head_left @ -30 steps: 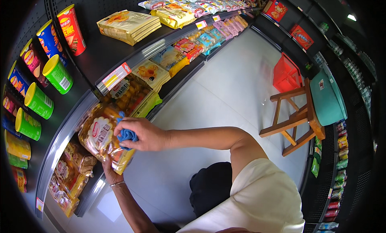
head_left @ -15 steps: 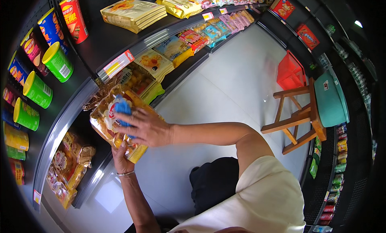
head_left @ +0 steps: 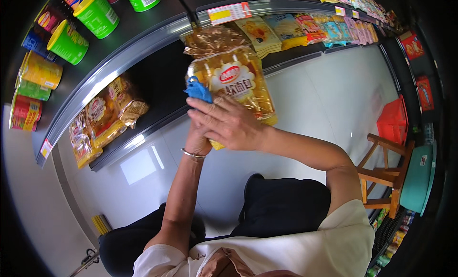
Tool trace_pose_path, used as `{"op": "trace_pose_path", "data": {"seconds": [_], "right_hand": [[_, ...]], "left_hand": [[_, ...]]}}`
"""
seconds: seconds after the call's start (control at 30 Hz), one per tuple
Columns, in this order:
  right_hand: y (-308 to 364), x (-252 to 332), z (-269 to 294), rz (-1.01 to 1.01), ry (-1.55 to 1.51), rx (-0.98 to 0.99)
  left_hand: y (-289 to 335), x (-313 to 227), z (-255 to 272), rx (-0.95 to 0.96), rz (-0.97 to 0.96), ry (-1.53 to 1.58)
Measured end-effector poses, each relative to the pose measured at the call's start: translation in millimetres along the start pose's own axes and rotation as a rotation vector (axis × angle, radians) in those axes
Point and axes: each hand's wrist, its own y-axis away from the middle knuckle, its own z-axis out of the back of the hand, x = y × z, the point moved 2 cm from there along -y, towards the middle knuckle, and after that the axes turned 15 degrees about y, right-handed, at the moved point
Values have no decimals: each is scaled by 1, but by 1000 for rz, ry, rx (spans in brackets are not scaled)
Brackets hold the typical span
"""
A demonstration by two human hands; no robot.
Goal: The person wipes individual packages of bread and the edges of the display shelves with a blue cloth. They handle one bag at a time, cleaning its exterior surface and then placing it back onto the shelf.
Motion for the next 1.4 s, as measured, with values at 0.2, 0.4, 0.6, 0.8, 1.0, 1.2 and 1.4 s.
{"op": "trace_pose_path", "data": {"seconds": [0.2,0.4,0.6,0.8,1.0,1.2,1.4], "right_hand": [[-2,-47,11,-189,57,-68],[10,-99,13,-456,47,-133],[-6,-33,7,-220,-49,-86],[5,-66,-1,-172,51,-140],[33,-131,8,-598,-31,-226],[31,-86,0,-518,-90,-177],[20,-19,-3,-308,-244,-77]], "left_hand": [[1,-2,-17,93,17,-8],[2,8,-26,112,62,-39],[0,19,-16,110,63,-32],[0,12,-20,84,45,-39],[-3,-5,-4,25,-3,-1],[-4,-12,8,27,-52,123],[-9,-14,14,-3,-134,182]]}}
